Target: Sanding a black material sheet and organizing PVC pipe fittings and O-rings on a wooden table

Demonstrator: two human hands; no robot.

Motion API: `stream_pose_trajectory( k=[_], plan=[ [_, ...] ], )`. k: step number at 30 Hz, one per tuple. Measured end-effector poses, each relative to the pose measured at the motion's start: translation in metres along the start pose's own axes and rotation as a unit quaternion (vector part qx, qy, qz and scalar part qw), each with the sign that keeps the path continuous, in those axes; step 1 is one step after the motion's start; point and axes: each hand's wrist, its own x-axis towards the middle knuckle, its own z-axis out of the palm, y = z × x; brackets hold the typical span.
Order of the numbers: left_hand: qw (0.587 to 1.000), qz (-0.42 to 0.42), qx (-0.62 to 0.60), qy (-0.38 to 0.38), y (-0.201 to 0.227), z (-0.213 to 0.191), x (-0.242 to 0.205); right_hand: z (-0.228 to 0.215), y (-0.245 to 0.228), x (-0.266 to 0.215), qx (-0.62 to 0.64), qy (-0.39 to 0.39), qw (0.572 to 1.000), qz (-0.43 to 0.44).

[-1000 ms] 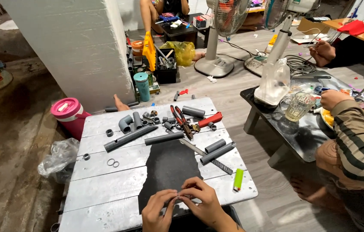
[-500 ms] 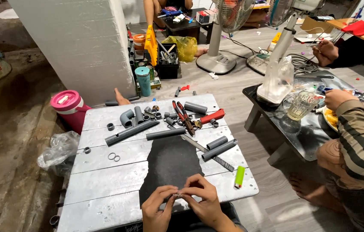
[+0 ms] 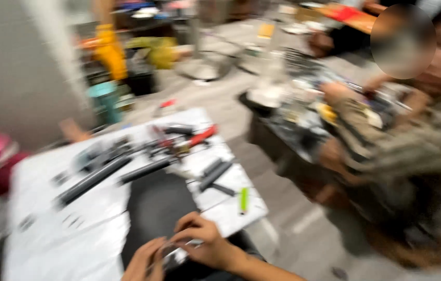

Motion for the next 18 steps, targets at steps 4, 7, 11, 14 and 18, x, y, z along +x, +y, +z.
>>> stream_pose_trajectory(
  k=[4,7,11,14,18],
  plan=[
    [0.903,-0.315,-0.181,-0.229,-0.225,0.007,-0.145,-0.003,-0.002,-0.003,0.075,-0.008,0.995,0.066],
    [0.782,-0.371,-0.229,-0.446,-0.271,0.001,-0.152,-0.002,0.001,-0.006,0.109,-0.015,0.989,0.095],
    [0.789,-0.416,-0.300,-0.337,-0.253,0.005,-0.157,0.002,0.007,-0.011,0.144,-0.013,0.984,0.106],
    [0.785,-0.448,-0.348,-0.248,-0.237,0.000,-0.166,0.000,0.001,-0.007,0.110,-0.018,0.990,0.091],
    [0.773,-0.477,-0.390,-0.149,-0.162,0.009,-0.112,0.003,-0.002,-0.005,0.119,-0.016,0.989,0.087]
  ],
)
